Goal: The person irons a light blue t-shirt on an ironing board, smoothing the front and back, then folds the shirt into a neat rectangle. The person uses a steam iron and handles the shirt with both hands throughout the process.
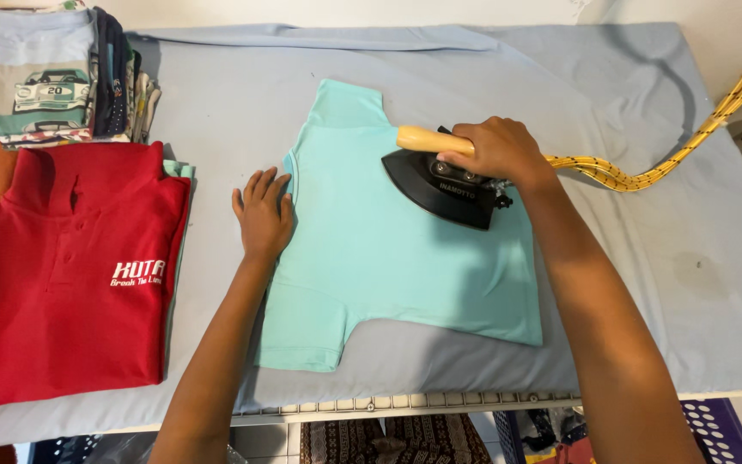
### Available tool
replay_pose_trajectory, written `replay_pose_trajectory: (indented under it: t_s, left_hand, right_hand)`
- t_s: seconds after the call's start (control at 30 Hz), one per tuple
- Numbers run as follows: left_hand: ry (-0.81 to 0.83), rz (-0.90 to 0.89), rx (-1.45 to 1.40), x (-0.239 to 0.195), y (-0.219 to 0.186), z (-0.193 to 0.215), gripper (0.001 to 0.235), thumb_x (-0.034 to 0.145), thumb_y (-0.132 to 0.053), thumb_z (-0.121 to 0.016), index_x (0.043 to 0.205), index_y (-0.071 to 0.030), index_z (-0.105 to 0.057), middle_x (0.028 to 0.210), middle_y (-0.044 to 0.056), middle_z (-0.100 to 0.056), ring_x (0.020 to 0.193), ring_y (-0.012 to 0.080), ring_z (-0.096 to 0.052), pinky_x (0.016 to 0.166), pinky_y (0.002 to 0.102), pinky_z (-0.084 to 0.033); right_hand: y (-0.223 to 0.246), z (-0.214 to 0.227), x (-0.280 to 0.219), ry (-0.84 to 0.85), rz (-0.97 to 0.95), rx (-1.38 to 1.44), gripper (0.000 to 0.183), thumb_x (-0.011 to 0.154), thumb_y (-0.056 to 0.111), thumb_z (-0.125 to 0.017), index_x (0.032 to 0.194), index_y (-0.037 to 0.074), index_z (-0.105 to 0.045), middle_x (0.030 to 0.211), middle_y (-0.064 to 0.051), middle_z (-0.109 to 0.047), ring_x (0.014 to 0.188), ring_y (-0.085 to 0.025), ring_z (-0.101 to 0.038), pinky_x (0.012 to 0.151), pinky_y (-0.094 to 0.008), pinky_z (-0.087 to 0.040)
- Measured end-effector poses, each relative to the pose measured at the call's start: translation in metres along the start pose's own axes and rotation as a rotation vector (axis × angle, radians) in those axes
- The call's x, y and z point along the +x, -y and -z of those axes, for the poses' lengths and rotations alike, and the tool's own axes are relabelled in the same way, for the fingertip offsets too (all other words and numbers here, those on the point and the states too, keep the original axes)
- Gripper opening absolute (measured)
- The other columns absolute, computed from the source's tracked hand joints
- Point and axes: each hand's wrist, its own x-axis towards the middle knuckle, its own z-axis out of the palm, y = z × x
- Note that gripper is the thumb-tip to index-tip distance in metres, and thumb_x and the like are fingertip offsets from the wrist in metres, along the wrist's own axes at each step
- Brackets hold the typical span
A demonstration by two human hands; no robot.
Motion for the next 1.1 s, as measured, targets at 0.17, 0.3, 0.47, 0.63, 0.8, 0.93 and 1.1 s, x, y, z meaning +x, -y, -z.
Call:
replay_pose_trajectory:
  t_s: [0.17,0.3,0.47,0.63,0.8,0.93,1.1]
  left_hand:
    - [-0.015,-0.009,-0.009,-0.003,0.0,0.0,0.036,0.099,-0.016,-0.055,0.134,-0.012,-0.066,0.15,0.011,-0.055,0.147,0.0305,-0.037,0.121,0.062,-0.011]
    - [-0.027,-0.006,-0.019,-0.005,0.0,0.0,0.035,0.099,-0.015,-0.056,0.132,-0.011,-0.066,0.148,0.01,-0.056,0.146,0.0297,-0.039,0.121,0.06,-0.013]
    - [-0.035,0.005,-0.027,-0.006,-0.002,0.001,0.035,0.098,-0.015,-0.057,0.131,-0.012,-0.066,0.147,0.009,-0.058,0.145,0.0281,-0.041,0.122,0.057,-0.015]
    - [-0.047,-0.006,-0.045,-0.003,-0.005,0.003,0.036,0.097,-0.012,-0.057,0.131,-0.009,-0.066,0.146,0.009,-0.058,0.143,0.028,-0.043,0.122,0.055,-0.016]
    - [-0.037,-0.008,-0.087,-0.004,-0.006,0.007,0.035,0.096,-0.011,-0.057,0.13,-0.008,-0.066,0.144,0.008,-0.06,0.142,0.0267,-0.045,0.122,0.052,-0.018]
    - [-0.055,-0.005,-0.142,-0.003,-0.012,0.016,0.033,0.096,-0.009,-0.056,0.127,-0.009,-0.067,0.14,0.007,-0.063,0.138,0.027,-0.048,0.121,0.051,-0.02]
    - [-0.141,0.015,-0.325,-0.003,-0.018,0.026,0.032,0.099,-0.002,-0.05,0.126,-0.008,-0.067,0.134,0.006,-0.067,0.13,0.0254,-0.055,0.121,0.045,-0.028]
  right_hand:
    - [0.002,-0.035,0.032,-0.132,-0.131,-0.091,0.055,0.096,0.064,-0.063,0.107,0.01,-0.068,0.072,-0.014,-0.069,0.066,-0.037,-0.067,0.06,-0.051,-0.051]
    - [0.002,-0.045,0.047,-0.129,-0.103,-0.038,0.057,0.099,0.063,-0.062,0.108,0.007,-0.067,0.074,-0.014,-0.069,0.069,-0.037,-0.067,0.065,-0.05,-0.051]
    - [0.019,-0.013,0.024,0.092,0.074,0.143,0.056,0.084,0.067,-0.065,0.098,0.013,-0.07,0.071,-0.012,-0.069,0.068,-0.035,-0.067,0.064,-0.048,-0.051]
    - [0.055,-0.008,0.023,0.108,0.136,0.019,0.057,0.092,0.07,-0.054,0.096,0.016,-0.07,0.066,-0.011,-0.067,0.067,-0.034,-0.067,0.062,-0.049,-0.049]
    - [0.074,-0.036,0.048,-0.152,0.015,-0.092,0.063,0.099,0.07,-0.053,0.097,0.01,-0.069,0.066,-0.012,-0.066,0.062,-0.036,-0.066,0.057,-0.049,-0.05]
    - [0.078,-0.04,0.07,-0.215,0.015,-0.025,0.061,0.097,0.069,-0.055,0.094,0.01,-0.07,0.066,-0.013,-0.066,0.062,-0.035,-0.065,0.058,-0.049,-0.051]
    - [0.082,-0.022,0.062,-0.024,0.209,0.058,0.059,0.095,0.069,-0.055,0.09,0.013,-0.07,0.064,-0.012,-0.066,0.062,-0.035,-0.064,0.059,-0.05,-0.049]
